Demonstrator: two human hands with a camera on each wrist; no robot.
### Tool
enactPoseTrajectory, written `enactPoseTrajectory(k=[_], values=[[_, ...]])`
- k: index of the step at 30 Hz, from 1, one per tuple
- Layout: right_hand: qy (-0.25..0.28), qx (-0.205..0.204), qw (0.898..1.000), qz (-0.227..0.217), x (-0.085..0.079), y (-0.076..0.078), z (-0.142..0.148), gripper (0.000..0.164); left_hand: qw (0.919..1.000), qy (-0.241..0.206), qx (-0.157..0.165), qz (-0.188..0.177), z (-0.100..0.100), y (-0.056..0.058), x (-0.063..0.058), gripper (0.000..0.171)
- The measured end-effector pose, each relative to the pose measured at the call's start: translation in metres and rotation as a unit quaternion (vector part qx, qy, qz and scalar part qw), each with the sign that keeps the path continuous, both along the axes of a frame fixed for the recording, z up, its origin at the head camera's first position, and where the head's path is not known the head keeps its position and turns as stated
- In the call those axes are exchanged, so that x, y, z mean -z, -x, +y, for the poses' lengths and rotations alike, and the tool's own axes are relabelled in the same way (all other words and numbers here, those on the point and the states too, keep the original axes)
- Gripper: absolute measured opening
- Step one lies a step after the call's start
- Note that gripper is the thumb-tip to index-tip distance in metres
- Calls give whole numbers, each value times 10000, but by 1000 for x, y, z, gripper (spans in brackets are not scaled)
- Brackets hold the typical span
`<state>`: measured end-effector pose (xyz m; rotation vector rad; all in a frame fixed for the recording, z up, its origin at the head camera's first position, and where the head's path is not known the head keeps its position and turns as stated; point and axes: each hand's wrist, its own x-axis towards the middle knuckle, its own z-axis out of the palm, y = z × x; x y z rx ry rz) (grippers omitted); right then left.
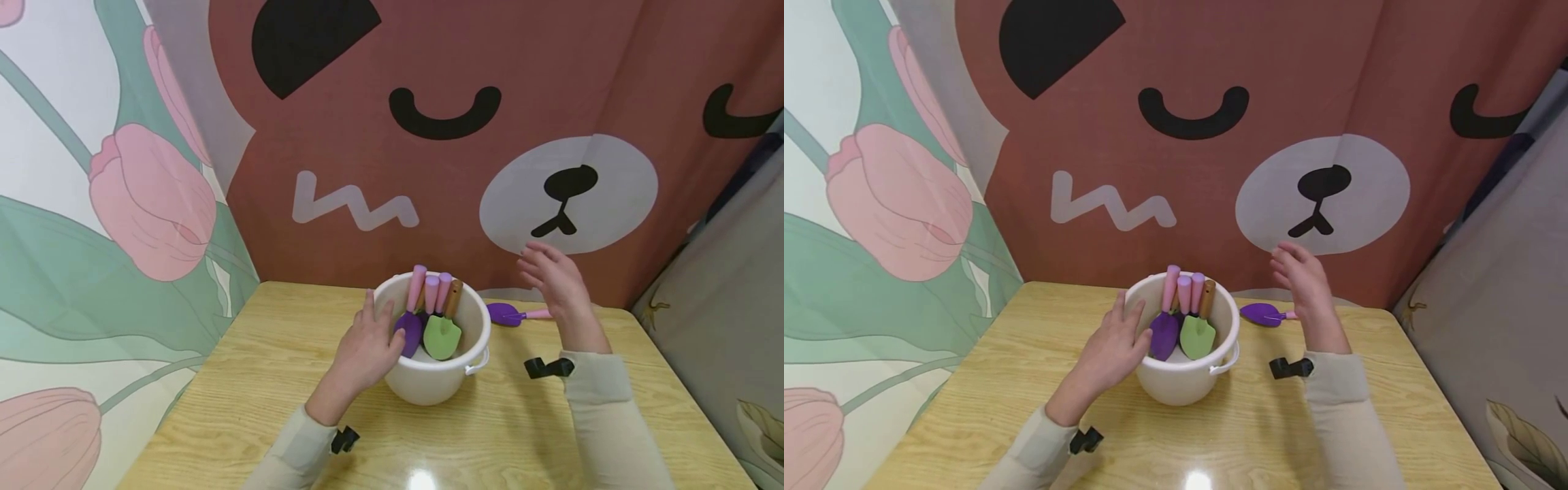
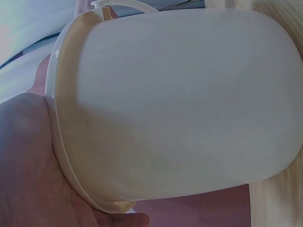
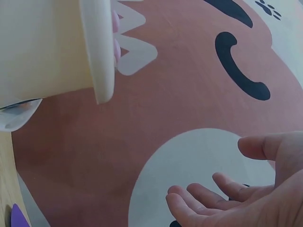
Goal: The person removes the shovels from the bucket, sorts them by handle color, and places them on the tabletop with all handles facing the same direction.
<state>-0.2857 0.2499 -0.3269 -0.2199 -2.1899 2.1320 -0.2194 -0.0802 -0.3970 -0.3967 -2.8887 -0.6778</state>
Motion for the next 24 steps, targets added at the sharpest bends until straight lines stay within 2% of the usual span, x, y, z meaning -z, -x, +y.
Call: enactPoseTrajectory(k=[9,16,24], values=[[-481,-199,9986,121,3,-4,-9,76,10000,6,-24,15,0,0,1,68],[-540,-286,9980,141,6,-4,-17,74,10000,-14,-16,34,0,1,1,67],[-673,-586,9957,250,11,-4,-26,68,10000,-17,-25,-16,1,1,1,68]])
